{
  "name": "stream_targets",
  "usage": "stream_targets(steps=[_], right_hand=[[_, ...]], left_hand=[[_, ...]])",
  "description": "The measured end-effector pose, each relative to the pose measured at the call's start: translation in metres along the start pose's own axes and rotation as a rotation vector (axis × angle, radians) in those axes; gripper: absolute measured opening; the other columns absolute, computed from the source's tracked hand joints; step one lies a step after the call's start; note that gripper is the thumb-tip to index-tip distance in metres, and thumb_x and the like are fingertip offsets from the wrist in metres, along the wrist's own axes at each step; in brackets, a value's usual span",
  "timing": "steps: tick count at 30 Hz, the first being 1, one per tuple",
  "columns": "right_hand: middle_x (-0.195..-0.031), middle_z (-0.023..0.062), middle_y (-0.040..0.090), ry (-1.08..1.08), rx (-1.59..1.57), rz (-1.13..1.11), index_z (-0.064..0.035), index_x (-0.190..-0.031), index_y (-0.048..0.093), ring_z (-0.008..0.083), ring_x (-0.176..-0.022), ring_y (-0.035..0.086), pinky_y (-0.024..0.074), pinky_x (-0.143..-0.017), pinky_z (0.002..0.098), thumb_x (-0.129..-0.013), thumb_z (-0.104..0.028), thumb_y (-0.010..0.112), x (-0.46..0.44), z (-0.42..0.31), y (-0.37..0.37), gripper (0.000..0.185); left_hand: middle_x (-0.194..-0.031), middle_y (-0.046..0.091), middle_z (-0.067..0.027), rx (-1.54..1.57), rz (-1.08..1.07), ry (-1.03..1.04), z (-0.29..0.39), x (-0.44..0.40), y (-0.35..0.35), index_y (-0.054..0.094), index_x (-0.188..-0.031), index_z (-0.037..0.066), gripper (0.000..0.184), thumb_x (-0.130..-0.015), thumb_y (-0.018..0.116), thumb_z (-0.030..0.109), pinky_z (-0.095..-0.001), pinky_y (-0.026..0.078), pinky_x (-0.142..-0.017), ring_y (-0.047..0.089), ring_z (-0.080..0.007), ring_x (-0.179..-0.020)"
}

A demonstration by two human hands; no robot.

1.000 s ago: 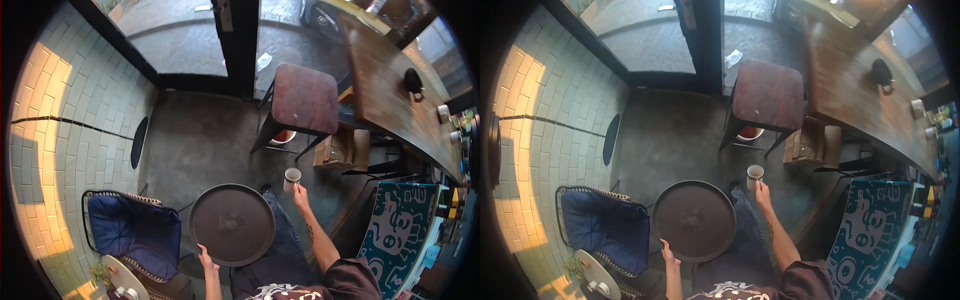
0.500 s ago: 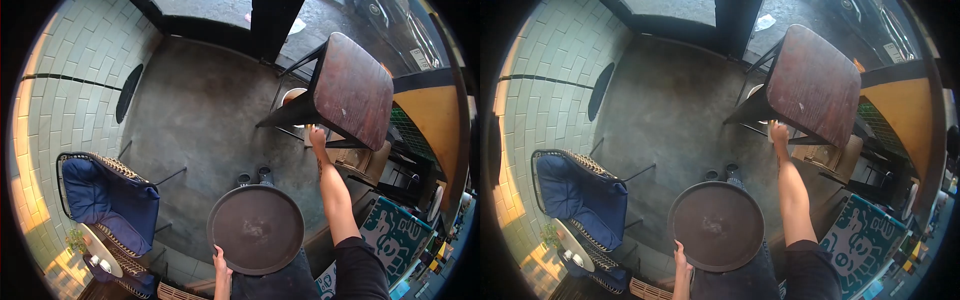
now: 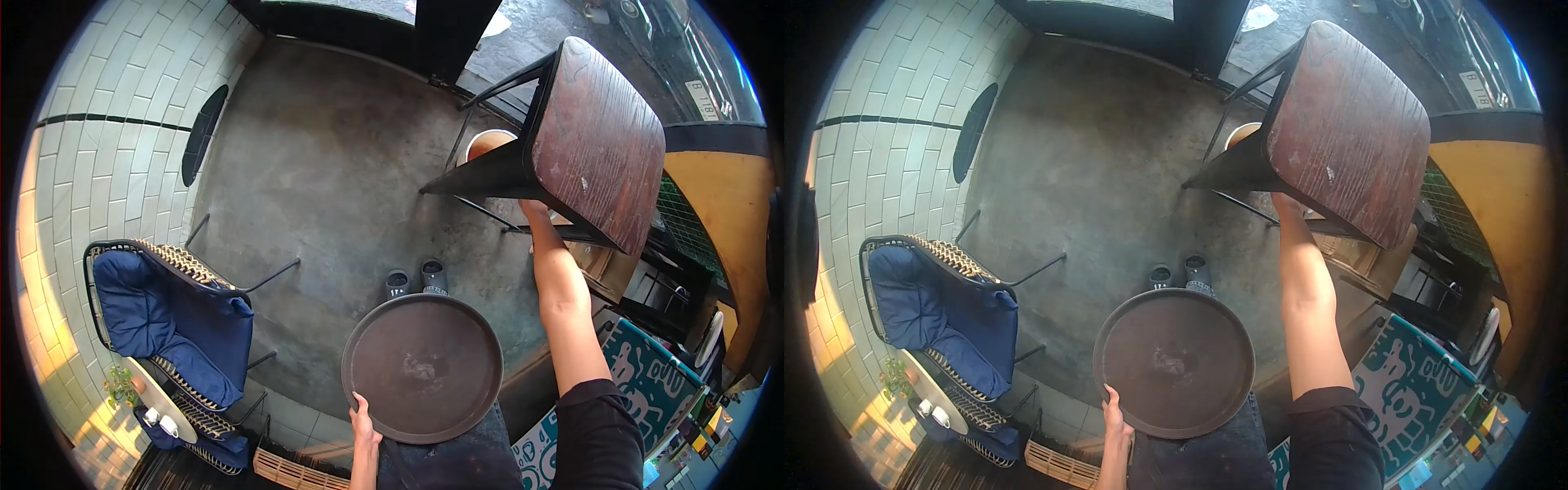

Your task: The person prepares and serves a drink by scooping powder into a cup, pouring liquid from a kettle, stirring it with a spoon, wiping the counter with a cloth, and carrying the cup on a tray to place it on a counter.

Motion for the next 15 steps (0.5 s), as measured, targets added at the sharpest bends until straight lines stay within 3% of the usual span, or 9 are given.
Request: stream_targets(steps=[7, 9, 10, 11, 13, 15], right_hand=[[-0.103, 0.0228, 0.068, -0.116, 0.201, 0.292, -0.0045, -0.104, 0.068, 0.0383, -0.098, 0.065, 0.0518, -0.081, 0.0485, -0.089, -0.038, 0.059, 0.043, 0.002, -0.022, 0.037], [-0.101, 0.0223, 0.069, 0.005, 0.137, 0.366, -0.0043, -0.101, 0.069, 0.0377, -0.096, 0.067, 0.0528, -0.079, 0.0482, -0.089, -0.037, 0.059, 0.054, 0.005, -0.028, 0.036], [-0.093, 0.0206, 0.070, 0.230, -0.056, 0.354, -0.0035, -0.095, 0.070, 0.0333, -0.085, 0.070, 0.0550, -0.070, 0.0462, -0.091, -0.035, 0.058, 0.058, 0.008, -0.030, 0.034], [-0.093, 0.0206, 0.070, 0.237, -0.063, 0.363, -0.0035, -0.095, 0.070, 0.0333, -0.085, 0.070, 0.0550, -0.070, 0.0462, -0.091, -0.035, 0.058, 0.062, 0.015, -0.027, 0.034], [-0.068, 0.0108, 0.064, 0.313, -0.644, 0.122, -0.0044, -0.075, 0.063, 0.0209, -0.056, 0.063, 0.0495, -0.047, 0.0373, -0.096, -0.034, 0.054, 0.075, 0.037, -0.011, 0.037], [-0.054, 0.0030, 0.051, 0.333, -1.263, -0.100, -0.0080, -0.067, 0.053, 0.0140, -0.040, 0.047, 0.0369, -0.036, 0.0313, -0.099, -0.038, 0.051, 0.130, 0.031, -0.038, 0.044]], left_hand=[[-0.134, 0.048, -0.0215, -0.007, 0.001, 0.021, 0.010, -0.003, -0.010, 0.030, -0.140, -0.003, 0.073, -0.095, 0.057, 0.048, -0.0488, 0.052, -0.094, 0.056, -0.0333, -0.116], [-0.132, 0.050, -0.0215, -0.032, 0.021, 0.033, 0.018, 0.003, -0.007, 0.034, -0.139, -0.003, 0.072, -0.095, 0.057, 0.049, -0.0493, 0.053, -0.093, 0.057, -0.0341, -0.115], [-0.132, 0.050, -0.0215, -0.035, 0.013, 0.040, 0.020, 0.002, -0.011, 0.034, -0.139, -0.003, 0.072, -0.095, 0.057, 0.049, -0.0493, 0.053, -0.093, 0.057, -0.0341, -0.115], [-0.135, 0.050, -0.0201, -0.028, -0.034, 0.010, 0.020, -0.002, -0.016, 0.034, -0.141, 0.000, 0.069, -0.096, 0.054, 0.048, -0.0509, 0.051, -0.095, 0.056, -0.0342, -0.118], [-0.137, 0.049, -0.0187, -0.034, -0.095, -0.006, 0.026, -0.005, -0.021, 0.033, -0.143, 0.002, 0.067, -0.098, 0.051, 0.048, -0.0524, 0.050, -0.096, 0.054, -0.0343, -0.120], [-0.140, 0.047, -0.0196, -0.030, -0.153, -0.034, 0.034, -0.005, -0.022, 0.033, -0.144, 0.001, 0.071, -0.096, 0.052, 0.051, -0.0535, 0.048, -0.099, 0.052, -0.0352, -0.124]])
Point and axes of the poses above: each hand's wrist, its own x-axis away from the middle knuckle, its own y-axis out of the palm, z = x × y, the point moved 2 cm from there along -x, towards the middle knuckle
